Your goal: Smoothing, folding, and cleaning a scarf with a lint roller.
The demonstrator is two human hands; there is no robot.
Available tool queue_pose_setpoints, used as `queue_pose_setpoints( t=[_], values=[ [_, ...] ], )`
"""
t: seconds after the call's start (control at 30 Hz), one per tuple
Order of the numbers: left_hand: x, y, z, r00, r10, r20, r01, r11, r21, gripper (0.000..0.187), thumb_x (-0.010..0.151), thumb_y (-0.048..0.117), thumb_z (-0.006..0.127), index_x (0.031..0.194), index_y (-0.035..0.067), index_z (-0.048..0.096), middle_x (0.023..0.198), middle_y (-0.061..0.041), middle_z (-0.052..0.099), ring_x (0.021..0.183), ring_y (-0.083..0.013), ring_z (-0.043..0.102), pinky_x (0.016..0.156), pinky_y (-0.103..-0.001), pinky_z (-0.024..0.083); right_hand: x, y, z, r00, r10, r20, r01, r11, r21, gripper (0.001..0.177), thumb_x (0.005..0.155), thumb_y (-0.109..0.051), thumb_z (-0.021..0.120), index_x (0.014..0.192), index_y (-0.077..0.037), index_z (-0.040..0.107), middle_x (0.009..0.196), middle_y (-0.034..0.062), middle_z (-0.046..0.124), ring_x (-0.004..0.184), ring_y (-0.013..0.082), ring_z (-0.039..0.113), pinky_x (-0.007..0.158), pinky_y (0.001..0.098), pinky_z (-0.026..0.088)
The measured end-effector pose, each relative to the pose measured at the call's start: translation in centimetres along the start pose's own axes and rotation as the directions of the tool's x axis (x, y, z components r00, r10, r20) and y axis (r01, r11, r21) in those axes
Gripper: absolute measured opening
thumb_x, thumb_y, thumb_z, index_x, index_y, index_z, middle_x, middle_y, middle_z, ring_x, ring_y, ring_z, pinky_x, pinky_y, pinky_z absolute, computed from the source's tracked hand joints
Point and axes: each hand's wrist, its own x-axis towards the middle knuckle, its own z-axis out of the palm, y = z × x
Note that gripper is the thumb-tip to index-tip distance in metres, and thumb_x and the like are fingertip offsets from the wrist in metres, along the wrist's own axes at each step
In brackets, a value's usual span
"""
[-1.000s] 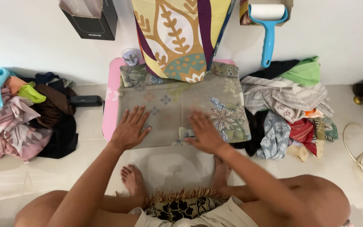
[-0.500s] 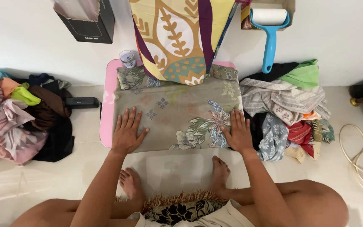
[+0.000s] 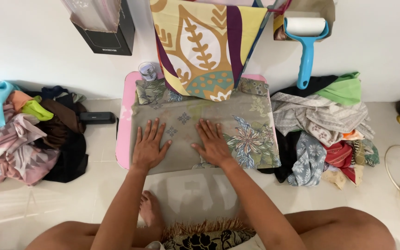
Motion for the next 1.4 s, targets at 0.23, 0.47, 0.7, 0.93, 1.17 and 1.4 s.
queue_pose_setpoints(
  t=[0.23,0.47,0.7,0.93,1.17,1.4],
  values=[
    [0.1,0.2,-0.3,0.999,-0.039,0.029,0.041,0.998,-0.043,0.073,0.103,0.067,0.025,0.164,0.027,0.022,0.172,-0.001,0.015,0.158,-0.0242,0.010,0.130,-0.051,0.000,-3.2,10.6,-2.9,0.963,0.075,-0.258,-0.099,0.992,-0.082,0.070,0.101,-0.051,0.055,0.157,-0.011,0.043,0.157,0.0176,0.046,0.146,0.0378,0.039,0.121,0.0571,0.024],
    [0.5,-0.1,0.7,0.999,-0.024,-0.025,0.022,0.998,-0.063,0.073,0.104,0.066,0.026,0.164,0.024,0.024,0.172,-0.004,0.016,0.158,-0.0251,0.010,0.129,-0.051,0.001,-4.6,13.8,-4.0,0.894,0.448,-0.008,-0.447,0.889,-0.100,0.083,0.100,-0.069,0.031,0.165,-0.020,0.017,0.172,0.0053,0.015,0.157,0.0304,0.014,0.128,0.0551,0.006],
    [0.3,-0.7,1.5,0.995,-0.019,-0.097,0.017,1.000,-0.027,0.072,0.105,0.063,0.028,0.162,0.020,0.029,0.170,-0.008,0.023,0.158,-0.0290,0.016,0.129,-0.054,0.005,-3.6,8.2,-3.6,0.941,0.339,-0.003,-0.339,0.941,-0.015,0.081,0.102,-0.064,0.037,0.164,-0.015,0.021,0.172,0.0089,0.015,0.157,0.0328,0.015,0.127,0.0571,0.007],
    [1.5,-1.4,1.3,0.998,-0.009,-0.054,0.009,1.000,0.002,0.071,0.107,0.062,0.019,0.164,0.020,0.023,0.171,-0.009,0.019,0.158,-0.0282,0.012,0.129,-0.054,0.003,-3.3,10.8,-2.8,0.950,0.310,0.050,-0.309,0.951,-0.027,0.087,0.102,-0.071,0.029,0.166,-0.015,0.014,0.173,0.0088,0.006,0.158,0.0312,0.006,0.126,0.0558,-0.002],
    [-3.7,-1.9,-0.9,0.897,0.441,-0.031,-0.407,0.851,0.332,0.098,0.088,0.082,0.038,0.157,0.013,0.031,0.167,-0.013,0.027,0.155,-0.0330,0.023,0.128,-0.051,0.017,-10.3,10.7,-8.3,0.954,-0.024,0.299,0.114,0.951,-0.287,0.121,0.078,-0.077,0.061,0.166,-0.017,0.004,0.172,0.0148,-0.005,0.156,0.0405,-0.002,0.123,0.0600,0.005],
    [-7.5,-4.8,1.5,0.689,0.657,-0.306,-0.506,0.738,0.446,0.040,0.096,0.015,0.055,0.137,0.010,0.057,0.145,-0.010,0.053,0.136,-0.0288,0.053,0.113,-0.041,0.046,-16.0,15.1,-5.5,0.934,-0.354,0.045,0.322,0.784,-0.531,0.060,0.094,-0.038,0.059,0.146,-0.011,0.050,0.156,0.0134,0.044,0.140,0.0348,0.047,0.103,0.0490,0.052]
  ],
)
